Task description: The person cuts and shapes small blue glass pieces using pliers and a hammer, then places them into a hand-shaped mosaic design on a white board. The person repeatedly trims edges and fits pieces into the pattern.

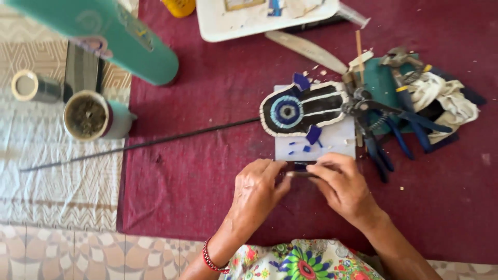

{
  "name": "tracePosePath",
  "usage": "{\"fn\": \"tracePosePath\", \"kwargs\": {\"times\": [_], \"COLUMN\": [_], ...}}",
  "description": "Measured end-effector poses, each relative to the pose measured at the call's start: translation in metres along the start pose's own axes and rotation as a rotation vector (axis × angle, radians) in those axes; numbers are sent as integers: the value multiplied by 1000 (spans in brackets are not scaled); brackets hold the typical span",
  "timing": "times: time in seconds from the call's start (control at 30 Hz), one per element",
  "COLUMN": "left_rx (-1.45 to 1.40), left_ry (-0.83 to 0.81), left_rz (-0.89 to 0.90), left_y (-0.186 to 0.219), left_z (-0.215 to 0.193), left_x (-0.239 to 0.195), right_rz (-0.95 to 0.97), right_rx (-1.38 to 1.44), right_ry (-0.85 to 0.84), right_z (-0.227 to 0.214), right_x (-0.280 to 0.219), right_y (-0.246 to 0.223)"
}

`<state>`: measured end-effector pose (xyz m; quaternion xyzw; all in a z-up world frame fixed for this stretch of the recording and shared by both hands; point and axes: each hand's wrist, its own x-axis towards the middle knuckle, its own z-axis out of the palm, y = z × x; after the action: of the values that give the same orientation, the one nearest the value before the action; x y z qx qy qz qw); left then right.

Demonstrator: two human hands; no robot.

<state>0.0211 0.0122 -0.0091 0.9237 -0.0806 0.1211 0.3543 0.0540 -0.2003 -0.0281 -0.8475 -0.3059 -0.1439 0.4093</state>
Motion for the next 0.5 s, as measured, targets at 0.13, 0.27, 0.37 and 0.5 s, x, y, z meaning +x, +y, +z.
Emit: {"fn": "tracePosePath", "kwargs": {"times": [0.13, 0.27, 0.37, 0.5], "left_rx": [-4, 32, 108, 276], "left_ry": [-105, -119, -44, 87], "left_rz": [27, 36, 21, 72], "left_y": [-3, 1, 9, 20], "left_z": [14, 11, 18, 27], "left_x": [-8, -1, -5, -5], "right_rz": [74, 23, 7, 39], "right_rx": [-23, -109, -84, -1], "right_ry": [-28, -97, -73, 16], "right_z": [-5, -13, -15, -16], "right_x": [5, 12, 9, 6], "right_y": [-8, -7, -7, -5]}}
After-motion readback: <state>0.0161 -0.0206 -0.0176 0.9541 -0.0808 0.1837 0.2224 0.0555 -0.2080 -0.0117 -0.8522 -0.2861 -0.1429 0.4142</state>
